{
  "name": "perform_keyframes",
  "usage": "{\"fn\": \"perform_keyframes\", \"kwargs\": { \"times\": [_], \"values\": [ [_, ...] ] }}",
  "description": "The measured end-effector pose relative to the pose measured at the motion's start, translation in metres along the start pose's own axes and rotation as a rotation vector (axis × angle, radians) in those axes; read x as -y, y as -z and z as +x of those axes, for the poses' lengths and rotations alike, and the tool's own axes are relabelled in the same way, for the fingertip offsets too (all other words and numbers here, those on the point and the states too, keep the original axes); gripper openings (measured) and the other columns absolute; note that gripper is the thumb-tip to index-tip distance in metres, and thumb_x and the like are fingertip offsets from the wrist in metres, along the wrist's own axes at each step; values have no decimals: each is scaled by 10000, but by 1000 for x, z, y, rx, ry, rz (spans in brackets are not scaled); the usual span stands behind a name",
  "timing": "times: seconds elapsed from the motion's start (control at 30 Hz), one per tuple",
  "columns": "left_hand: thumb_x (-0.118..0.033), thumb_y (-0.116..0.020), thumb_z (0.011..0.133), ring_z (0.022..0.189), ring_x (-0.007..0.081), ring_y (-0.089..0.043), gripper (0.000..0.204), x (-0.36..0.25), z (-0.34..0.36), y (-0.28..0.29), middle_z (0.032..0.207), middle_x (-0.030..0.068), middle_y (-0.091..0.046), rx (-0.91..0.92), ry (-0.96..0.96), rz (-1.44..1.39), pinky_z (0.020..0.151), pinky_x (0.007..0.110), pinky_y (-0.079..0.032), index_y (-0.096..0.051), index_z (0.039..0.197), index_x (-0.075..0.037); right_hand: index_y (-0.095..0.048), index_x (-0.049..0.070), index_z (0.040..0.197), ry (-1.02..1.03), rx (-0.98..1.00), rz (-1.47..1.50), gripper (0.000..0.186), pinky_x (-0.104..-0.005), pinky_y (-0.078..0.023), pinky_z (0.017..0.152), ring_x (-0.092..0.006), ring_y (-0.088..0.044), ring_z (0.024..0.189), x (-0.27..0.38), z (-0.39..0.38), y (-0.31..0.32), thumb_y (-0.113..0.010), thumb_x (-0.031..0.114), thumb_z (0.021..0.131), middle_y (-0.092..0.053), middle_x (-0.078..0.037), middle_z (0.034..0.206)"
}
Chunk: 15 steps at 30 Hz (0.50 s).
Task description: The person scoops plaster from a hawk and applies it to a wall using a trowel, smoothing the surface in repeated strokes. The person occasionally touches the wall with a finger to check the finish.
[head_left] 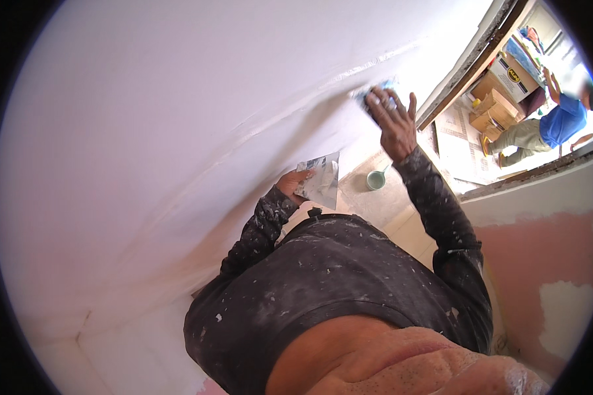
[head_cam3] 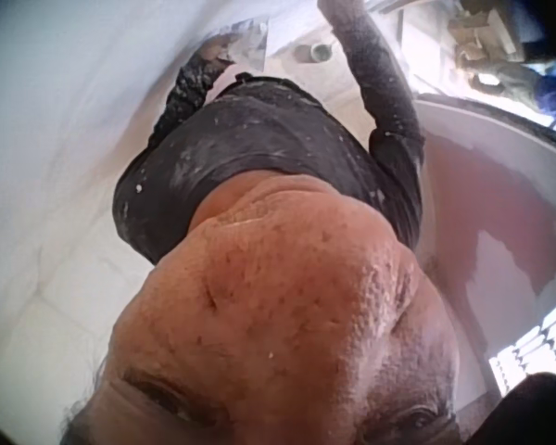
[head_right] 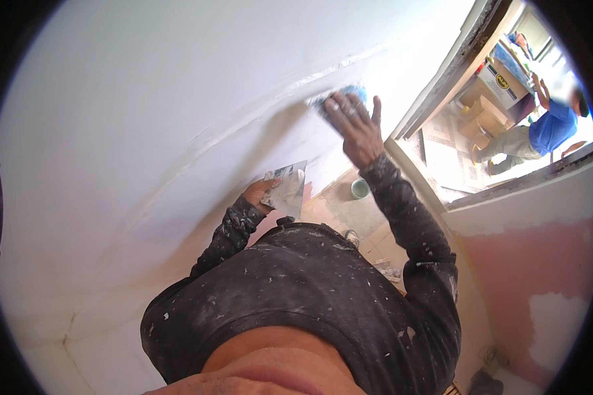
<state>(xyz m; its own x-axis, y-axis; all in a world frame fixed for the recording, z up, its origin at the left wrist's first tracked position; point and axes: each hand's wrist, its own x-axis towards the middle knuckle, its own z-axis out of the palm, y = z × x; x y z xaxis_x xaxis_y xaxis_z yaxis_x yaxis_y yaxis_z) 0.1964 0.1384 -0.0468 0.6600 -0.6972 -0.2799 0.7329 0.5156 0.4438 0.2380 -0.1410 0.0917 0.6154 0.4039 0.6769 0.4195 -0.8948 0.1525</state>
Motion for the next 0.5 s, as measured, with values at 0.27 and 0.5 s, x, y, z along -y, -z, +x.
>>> {"fn": "perform_keyframes", "kwargs": {
  "times": [0.27, 0.5],
  "values": [
    [-152, -637, 890, 994, 296, -659, 386, 3, 0, -4, 1115, 161, -649, -77, -3, -33, 900, 451, -536, -537, 1217, 27, -388, 199, 1448, -9, 16, 105, 729, -590, -93, 1166, -250, -322, 1412, -21, 30, -24, -459, -115, 794, -425, -30, 1483],
    [-136, -629, 896, 1009, 284, -656, 392, 2, -4, -13, 1121, 161, -645, -13, -48, -10, 899, 435, -547, -520, 1236, 26, -473, 190, 1383, -28, -50, 62, 636, -606, -99, 1156, -246, -395, 1361, -26, 14, -8, -487, -90, 812, -483, -17, 1435]
  ]
}}
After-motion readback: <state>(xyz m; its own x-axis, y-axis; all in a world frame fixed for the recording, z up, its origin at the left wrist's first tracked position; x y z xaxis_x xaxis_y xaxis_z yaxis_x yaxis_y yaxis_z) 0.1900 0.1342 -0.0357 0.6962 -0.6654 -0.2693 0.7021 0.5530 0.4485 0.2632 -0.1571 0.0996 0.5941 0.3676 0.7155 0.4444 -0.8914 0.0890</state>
